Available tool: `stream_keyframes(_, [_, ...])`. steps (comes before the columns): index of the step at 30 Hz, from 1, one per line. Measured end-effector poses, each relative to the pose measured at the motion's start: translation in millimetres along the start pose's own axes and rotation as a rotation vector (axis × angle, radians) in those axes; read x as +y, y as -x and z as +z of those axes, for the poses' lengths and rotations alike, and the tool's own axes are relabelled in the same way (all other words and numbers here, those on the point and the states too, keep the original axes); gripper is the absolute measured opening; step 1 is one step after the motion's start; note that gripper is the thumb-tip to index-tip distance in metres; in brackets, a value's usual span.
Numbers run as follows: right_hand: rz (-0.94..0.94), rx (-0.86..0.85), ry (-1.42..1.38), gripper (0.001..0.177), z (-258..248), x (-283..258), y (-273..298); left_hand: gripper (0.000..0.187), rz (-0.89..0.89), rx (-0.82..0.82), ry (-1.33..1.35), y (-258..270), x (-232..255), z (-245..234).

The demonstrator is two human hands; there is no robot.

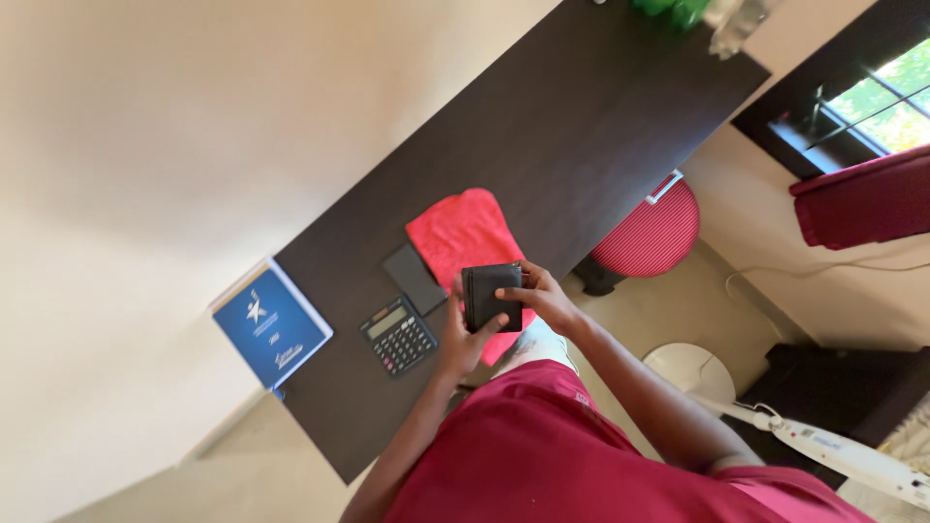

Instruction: The person cleans a dark wooden desk using a red cloth. They move various items including a book, calculator, wallet, and bottles to wipe the surface underneath, then return the items to their original positions.

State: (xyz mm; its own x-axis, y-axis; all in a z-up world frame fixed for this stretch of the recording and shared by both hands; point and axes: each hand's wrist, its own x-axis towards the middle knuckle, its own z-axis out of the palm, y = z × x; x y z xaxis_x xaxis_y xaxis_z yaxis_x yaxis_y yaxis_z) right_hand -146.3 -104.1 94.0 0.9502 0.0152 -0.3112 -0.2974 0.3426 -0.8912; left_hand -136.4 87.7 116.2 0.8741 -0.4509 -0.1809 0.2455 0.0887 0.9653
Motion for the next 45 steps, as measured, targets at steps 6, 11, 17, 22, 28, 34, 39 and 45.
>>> stream_keyframes(6, [0.014,0.210,0.809,0.044,-67,-60,-35,0.044,-0.034,0.062,0.092,-88,-20,41])
stream_keyframes(11, [-0.030,0.462,0.558,0.035,-204,-84,-152,0.044,-0.107,0.117,0.246,-154,-25,73])
stream_keyframes(17, [-0.440,0.759,0.790,0.025,-360,-131,-358,0.046,-0.261,0.320,0.196,-192,-39,90])
stream_keyframes(22, [-0.457,0.863,1.001,0.058,-429,-152,-494,0.045,-0.313,0.490,0.204,-191,-50,98])
stream_keyframes(28, [-0.333,0.834,1.109,0.057,-455,-149,-555,0.038,-0.350,0.617,0.213,-191,-52,104])
stream_keyframes(34, [-0.401,0.884,1.147,0.053,-427,-161,-519,0.040,-0.443,0.682,0.189,-204,-44,107])
stream_keyframes(39, [-0.577,0.627,0.994,0.045,-371,-151,-463,0.043,-0.442,0.667,0.195,-221,-38,108])
stream_keyframes(45, [-0.435,0.626,0.976,0.045,-360,-157,-459,0.045,-0.480,0.620,0.208,-233,-33,115])
